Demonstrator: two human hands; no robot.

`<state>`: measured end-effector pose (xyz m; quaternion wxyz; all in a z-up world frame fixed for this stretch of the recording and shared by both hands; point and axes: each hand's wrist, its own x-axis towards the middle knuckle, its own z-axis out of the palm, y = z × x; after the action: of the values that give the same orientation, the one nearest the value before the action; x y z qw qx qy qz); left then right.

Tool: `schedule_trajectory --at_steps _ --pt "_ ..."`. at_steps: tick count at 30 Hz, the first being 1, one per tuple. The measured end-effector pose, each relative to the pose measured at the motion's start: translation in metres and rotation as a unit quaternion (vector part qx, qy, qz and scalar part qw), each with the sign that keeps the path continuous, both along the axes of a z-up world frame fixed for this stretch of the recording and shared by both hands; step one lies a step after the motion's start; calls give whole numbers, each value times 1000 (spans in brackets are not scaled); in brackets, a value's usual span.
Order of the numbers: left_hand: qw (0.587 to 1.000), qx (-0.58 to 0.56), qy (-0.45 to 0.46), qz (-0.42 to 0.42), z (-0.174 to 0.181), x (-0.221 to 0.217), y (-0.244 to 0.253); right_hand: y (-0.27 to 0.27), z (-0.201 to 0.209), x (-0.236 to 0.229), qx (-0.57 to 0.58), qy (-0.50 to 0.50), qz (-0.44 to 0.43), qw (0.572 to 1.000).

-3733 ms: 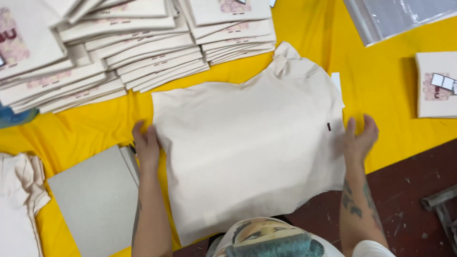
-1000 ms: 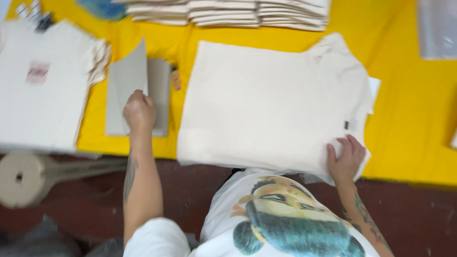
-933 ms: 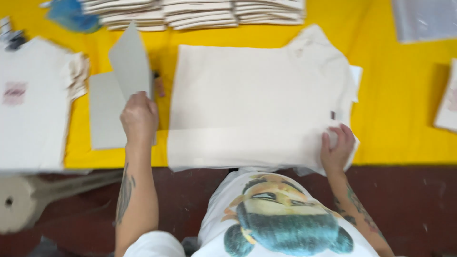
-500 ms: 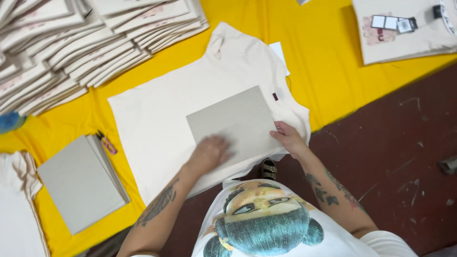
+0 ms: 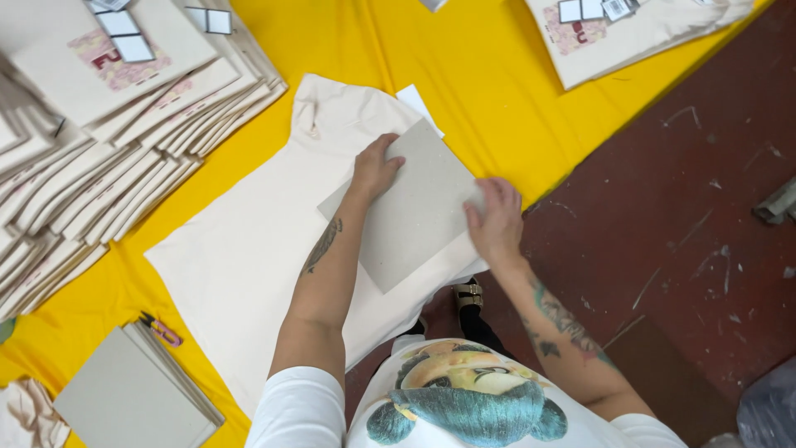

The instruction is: Folding t-shirts using a cardboard template to ensure uniform size and shape.

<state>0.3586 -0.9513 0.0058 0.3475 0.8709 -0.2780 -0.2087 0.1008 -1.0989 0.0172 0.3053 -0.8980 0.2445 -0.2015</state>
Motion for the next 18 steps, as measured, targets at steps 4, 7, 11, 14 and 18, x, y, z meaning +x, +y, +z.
schedule_trajectory --at_steps 4,7,11,14,18 --pt "1000 -12 -1 -1 38 -7 -11 51 12 6 -138 -43 134 980" --pt "1000 19 -6 -21 36 -5 -11 66 8 33 -101 -29 196 975" --pt "999 27 -8 -32 22 4 -10 59 2 70 -115 -7 206 972" --pt "999 24 -13 -40 22 8 -9 55 -1 89 -139 19 208 968" --pt "998 34 -14 -49 21 10 -6 58 -2 101 -129 70 216 965"
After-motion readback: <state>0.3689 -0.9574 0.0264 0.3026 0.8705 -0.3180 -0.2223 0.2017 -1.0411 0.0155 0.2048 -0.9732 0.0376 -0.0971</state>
